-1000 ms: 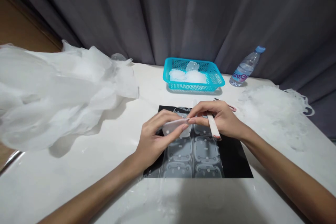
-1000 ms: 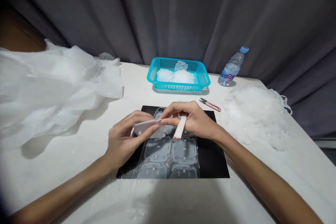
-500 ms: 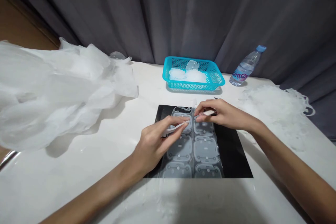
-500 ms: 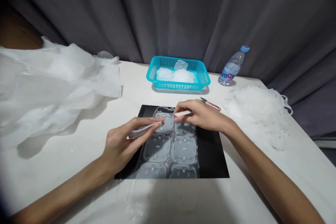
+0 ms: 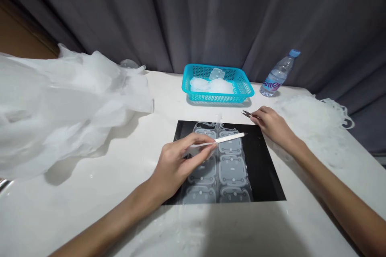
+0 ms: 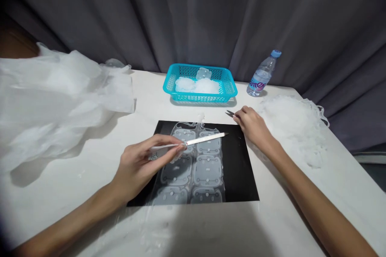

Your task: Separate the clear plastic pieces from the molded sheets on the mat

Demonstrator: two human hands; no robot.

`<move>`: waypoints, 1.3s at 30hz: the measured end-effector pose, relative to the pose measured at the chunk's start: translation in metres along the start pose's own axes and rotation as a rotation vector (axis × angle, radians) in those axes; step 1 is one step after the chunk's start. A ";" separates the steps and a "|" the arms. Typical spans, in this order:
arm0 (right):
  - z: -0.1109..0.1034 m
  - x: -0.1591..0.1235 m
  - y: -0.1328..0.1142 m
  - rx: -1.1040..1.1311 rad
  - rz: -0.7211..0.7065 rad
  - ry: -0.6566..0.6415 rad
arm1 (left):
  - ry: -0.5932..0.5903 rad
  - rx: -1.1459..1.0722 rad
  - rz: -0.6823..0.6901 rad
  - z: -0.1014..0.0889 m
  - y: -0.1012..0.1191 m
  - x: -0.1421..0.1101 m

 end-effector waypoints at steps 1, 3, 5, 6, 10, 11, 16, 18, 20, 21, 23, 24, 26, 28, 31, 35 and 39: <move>0.002 -0.006 -0.002 -0.009 -0.003 0.083 | -0.018 -0.004 -0.004 0.001 0.001 0.001; 0.002 -0.016 -0.007 -0.020 0.020 0.169 | -0.057 -0.005 -0.013 0.002 0.003 0.002; -0.008 -0.028 -0.017 0.017 0.041 0.237 | -0.095 -0.002 -0.034 0.004 0.005 0.003; -0.016 -0.035 -0.024 0.073 0.044 0.270 | -0.113 -0.003 -0.049 0.005 0.006 0.003; -0.035 -0.066 -0.054 0.790 0.054 0.120 | -0.178 0.003 -0.093 0.011 0.007 0.001; -0.034 -0.072 -0.062 0.910 0.072 0.018 | -0.202 0.011 -0.095 0.013 0.006 0.000; -0.014 -0.085 -0.086 1.209 0.014 -0.297 | -0.306 0.045 -0.035 0.022 -0.005 -0.005; -0.009 -0.082 -0.087 1.238 -0.016 -0.336 | -0.302 0.052 0.003 0.023 -0.009 -0.008; -0.008 -0.080 -0.089 1.251 -0.050 -0.337 | -0.284 0.057 0.039 0.024 -0.013 -0.011; -0.009 -0.079 -0.090 1.254 -0.068 -0.331 | -0.274 0.060 0.060 0.025 -0.014 -0.013; -0.011 -0.078 -0.092 1.260 -0.101 -0.308 | -0.263 0.070 0.088 0.027 -0.016 -0.016; -0.012 -0.078 -0.092 1.256 -0.108 -0.297 | -0.261 0.072 0.099 0.028 -0.017 -0.017; -0.011 -0.079 -0.092 1.237 -0.108 -0.282 | -0.267 0.069 0.116 0.030 -0.017 -0.019; -0.009 -0.080 -0.091 1.216 -0.102 -0.280 | -0.275 0.065 0.135 0.032 -0.017 -0.020; -0.007 -0.080 -0.089 1.197 -0.110 -0.278 | -0.257 0.087 0.186 0.033 -0.013 -0.019; -0.007 -0.080 -0.088 1.176 -0.130 -0.258 | -0.219 0.126 0.216 0.033 -0.008 -0.016; -0.008 -0.078 -0.089 1.165 -0.137 -0.249 | -0.230 0.141 0.212 0.033 -0.007 -0.015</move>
Point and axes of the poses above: each hand's wrist, its own x-axis towards the middle knuckle, its own z-axis out of the palm, y = z × x, the point moved 4 cm from there along x, towards the middle knuckle, and after that the axes turned 2 degrees about -y, right-handed, at the moved point
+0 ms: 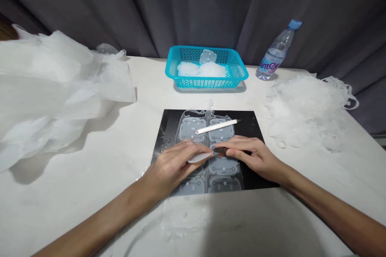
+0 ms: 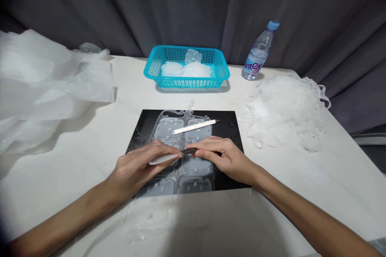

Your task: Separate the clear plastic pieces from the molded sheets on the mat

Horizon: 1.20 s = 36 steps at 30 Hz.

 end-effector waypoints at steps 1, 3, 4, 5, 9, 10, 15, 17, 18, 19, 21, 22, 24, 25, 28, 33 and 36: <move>0.000 0.000 -0.001 -0.002 -0.004 -0.001 | -0.001 0.002 0.001 0.000 0.000 0.000; 0.001 0.001 -0.002 -0.006 -0.011 -0.006 | 0.001 0.007 0.005 0.000 -0.001 -0.001; 0.001 0.001 -0.002 -0.008 -0.012 -0.009 | 0.000 0.007 0.008 0.001 -0.001 -0.002; 0.001 0.001 -0.002 -0.009 -0.012 -0.011 | 0.002 0.007 0.013 0.001 -0.002 -0.002; 0.001 0.000 -0.001 -0.010 0.003 -0.012 | 0.003 -0.002 0.017 0.001 -0.002 -0.003; 0.001 0.000 -0.001 -0.009 0.009 -0.013 | 0.000 -0.005 0.015 0.001 -0.002 -0.003; 0.001 -0.001 0.000 -0.003 0.017 -0.026 | -0.009 -0.010 -0.010 0.002 -0.005 -0.005; 0.001 -0.001 -0.001 -0.006 0.012 -0.024 | -0.006 -0.014 -0.021 0.003 -0.006 -0.007; 0.001 -0.001 -0.001 -0.008 0.011 -0.021 | -0.005 -0.014 -0.023 0.004 -0.007 -0.007; 0.001 0.000 -0.001 -0.011 0.012 -0.018 | -0.003 -0.012 -0.024 0.004 -0.007 -0.008; 0.001 0.000 -0.002 -0.013 0.012 -0.015 | -0.008 -0.008 -0.027 0.005 -0.008 -0.009; 0.001 0.000 -0.002 -0.013 0.009 -0.016 | -0.008 -0.008 -0.026 0.005 -0.008 -0.009; 0.001 0.000 -0.003 -0.012 0.005 -0.019 | -0.009 -0.006 -0.023 0.005 -0.008 -0.009; 0.001 0.000 -0.003 -0.012 0.004 -0.021 | -0.010 -0.004 -0.022 0.005 -0.008 -0.009; 0.001 -0.001 -0.002 -0.013 0.014 -0.023 | -0.012 -0.008 -0.024 0.005 -0.008 -0.009; 0.001 -0.001 -0.001 -0.029 -0.008 -0.020 | -0.015 -0.033 -0.036 0.006 -0.010 -0.011; 0.001 0.000 -0.001 -0.043 -0.016 -0.019 | -0.020 -0.032 -0.035 0.006 -0.009 -0.011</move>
Point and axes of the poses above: each hand's wrist, its own x-axis towards the middle knuckle, its own z-axis out of the palm, y = z × x, the point moved 4 cm from there along x, towards the middle knuckle, and after that the axes turned 2 degrees about -y, right-handed, at the moved point
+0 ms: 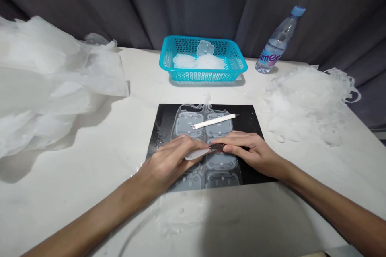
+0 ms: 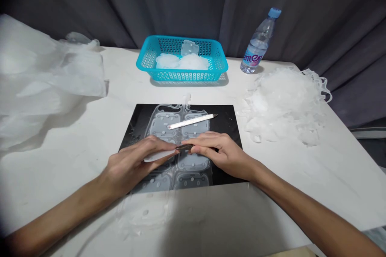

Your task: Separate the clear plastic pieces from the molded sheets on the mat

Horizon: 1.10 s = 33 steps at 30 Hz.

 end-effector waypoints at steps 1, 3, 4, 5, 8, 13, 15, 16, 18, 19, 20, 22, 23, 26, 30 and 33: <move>0.000 0.000 0.000 -0.006 -0.002 -0.002 | -0.001 0.002 0.004 0.000 0.001 0.001; 0.000 0.001 -0.001 -0.013 -0.012 -0.007 | -0.011 0.013 0.014 -0.001 0.003 0.002; 0.000 0.001 -0.002 -0.013 -0.018 -0.009 | -0.015 0.020 0.017 -0.001 0.003 0.003; 0.000 0.001 -0.002 -0.012 -0.024 -0.007 | -0.015 0.027 0.018 -0.001 0.004 0.004; -0.001 0.002 -0.003 -0.007 -0.047 0.000 | -0.006 0.042 0.024 -0.001 0.005 0.005; -0.001 0.001 -0.002 -0.009 -0.072 0.013 | -0.027 0.052 0.027 -0.001 0.003 0.003; -0.001 0.000 -0.001 -0.019 -0.068 0.015 | -0.046 0.052 0.027 -0.001 0.003 0.002; -0.001 0.000 0.000 -0.024 -0.066 0.015 | -0.054 0.050 0.027 -0.001 0.003 0.002; 0.000 0.000 -0.001 -0.027 -0.075 0.014 | -0.067 0.047 0.023 -0.001 0.003 0.002; 0.000 0.000 -0.001 -0.027 -0.082 0.015 | -0.067 0.046 0.020 -0.001 0.003 0.002; 0.000 0.001 -0.001 -0.027 -0.089 0.016 | -0.065 0.046 0.019 -0.002 0.003 0.002; 0.000 0.001 -0.003 -0.028 -0.101 0.021 | -0.059 0.047 0.023 -0.002 0.004 0.003; 0.000 0.001 -0.004 -0.031 -0.106 0.022 | -0.053 0.047 0.027 -0.002 0.005 0.003; -0.001 0.001 -0.005 -0.041 -0.113 0.027 | -0.040 0.052 0.038 -0.002 0.006 0.004; -0.001 0.001 -0.004 -0.050 -0.112 0.031 | -0.040 0.062 0.038 -0.001 0.005 0.004; 0.000 0.000 -0.002 -0.049 -0.098 0.028 | -0.030 0.073 0.033 -0.001 0.005 0.004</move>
Point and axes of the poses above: each hand's wrist, its own x-axis towards the middle knuckle, its own z-axis out of the palm, y = z × x, the point moved 4 cm from there along x, towards the middle knuckle, and after that the axes turned 2 degrees about -y, right-handed, at the moved point
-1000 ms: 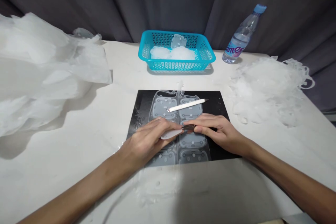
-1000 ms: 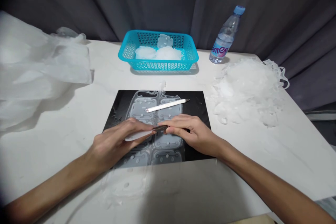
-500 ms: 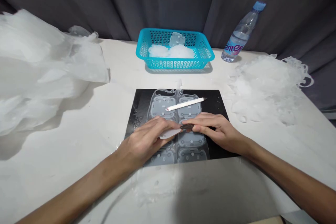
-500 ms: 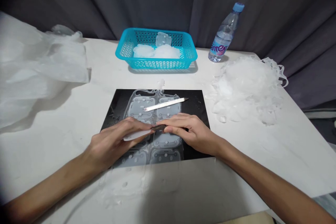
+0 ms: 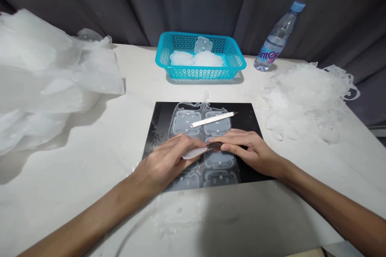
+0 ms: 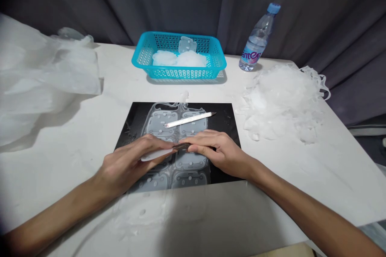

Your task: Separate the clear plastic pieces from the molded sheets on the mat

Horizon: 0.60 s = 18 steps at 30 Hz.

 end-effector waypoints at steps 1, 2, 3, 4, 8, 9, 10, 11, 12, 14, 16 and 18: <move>0.000 0.000 0.000 0.001 0.005 -0.001 | 0.005 0.002 0.001 0.000 0.000 0.000; 0.000 0.000 0.001 0.004 0.009 -0.002 | 0.008 0.002 0.002 0.000 0.000 0.000; 0.000 0.000 0.001 0.006 0.013 -0.002 | 0.009 -0.001 0.002 0.000 0.001 0.000; 0.000 0.000 0.001 0.009 0.015 -0.003 | 0.009 -0.002 0.002 0.000 0.001 0.001; 0.000 0.000 0.001 0.012 0.026 -0.003 | 0.017 0.000 0.007 0.000 0.001 0.001; 0.000 -0.001 0.001 0.011 0.035 -0.004 | 0.023 -0.003 0.015 0.000 0.001 0.001; 0.000 -0.001 0.001 0.011 0.043 -0.004 | 0.027 -0.005 0.022 0.000 0.001 0.001; 0.000 -0.001 0.001 0.012 0.051 -0.006 | 0.029 -0.009 0.026 0.000 0.001 0.002; -0.001 -0.001 0.001 0.013 0.057 -0.007 | 0.031 -0.011 0.030 0.000 0.002 0.002; -0.001 0.000 0.001 0.024 0.059 -0.001 | 0.035 -0.013 0.031 0.000 0.002 0.003; -0.001 0.000 0.000 0.040 0.064 0.011 | 0.040 -0.015 0.032 0.001 0.003 0.004; -0.002 0.002 -0.001 0.060 0.071 0.023 | 0.048 -0.003 0.032 0.001 0.002 0.004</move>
Point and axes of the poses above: each hand's wrist, its own x-axis towards the middle knuckle, its own z-axis out of the palm, y = z × x, the point moved 4 cm from there along x, towards the middle knuckle, and after that the axes turned 2 degrees about -y, right-handed, at the moved point
